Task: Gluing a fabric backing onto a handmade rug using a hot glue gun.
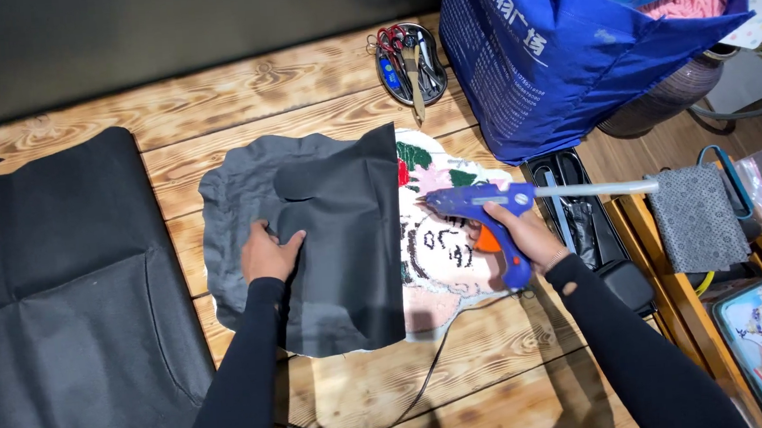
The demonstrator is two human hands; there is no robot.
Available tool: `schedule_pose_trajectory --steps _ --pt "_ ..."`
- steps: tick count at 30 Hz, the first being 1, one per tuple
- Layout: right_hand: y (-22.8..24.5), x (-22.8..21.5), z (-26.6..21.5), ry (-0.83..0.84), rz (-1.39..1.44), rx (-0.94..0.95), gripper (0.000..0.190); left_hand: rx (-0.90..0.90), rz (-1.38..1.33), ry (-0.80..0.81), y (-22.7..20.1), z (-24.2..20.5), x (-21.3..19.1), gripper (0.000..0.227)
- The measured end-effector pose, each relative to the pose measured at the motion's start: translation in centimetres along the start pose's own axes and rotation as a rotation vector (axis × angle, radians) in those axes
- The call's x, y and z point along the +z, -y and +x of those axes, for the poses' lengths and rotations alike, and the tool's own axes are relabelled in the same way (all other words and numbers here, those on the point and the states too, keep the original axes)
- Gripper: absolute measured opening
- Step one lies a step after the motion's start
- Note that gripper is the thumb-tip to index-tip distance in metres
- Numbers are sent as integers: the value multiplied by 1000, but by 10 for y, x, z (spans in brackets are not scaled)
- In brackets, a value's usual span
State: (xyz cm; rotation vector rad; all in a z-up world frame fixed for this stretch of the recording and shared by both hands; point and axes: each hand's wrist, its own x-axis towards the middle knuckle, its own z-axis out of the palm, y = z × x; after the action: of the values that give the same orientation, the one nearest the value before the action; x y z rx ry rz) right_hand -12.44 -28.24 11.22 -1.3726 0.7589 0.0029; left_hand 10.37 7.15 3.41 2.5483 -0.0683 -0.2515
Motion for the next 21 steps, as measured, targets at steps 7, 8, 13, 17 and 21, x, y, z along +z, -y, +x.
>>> schedule_pose_trajectory --steps 7,8,13,17,21 --pt "-73 -52 -44 269 707 123 53 -95 -436 493 -7 26 1 61" --pt "-81 -59 -52 303 722 95 52 -102 -566 609 -25 20 -10 57" --pt "-83 -63 -87 339 694 1 41 -141 -891 907 -115 -15 -38 49" --pt "-72 -65 -108 320 791 -120 34 -162 -1104 1111 -162 -30 -3 40" --pt "-65 -79 -131 266 831 -227 27 -163 -1108 1236 -201 -47 54 36"
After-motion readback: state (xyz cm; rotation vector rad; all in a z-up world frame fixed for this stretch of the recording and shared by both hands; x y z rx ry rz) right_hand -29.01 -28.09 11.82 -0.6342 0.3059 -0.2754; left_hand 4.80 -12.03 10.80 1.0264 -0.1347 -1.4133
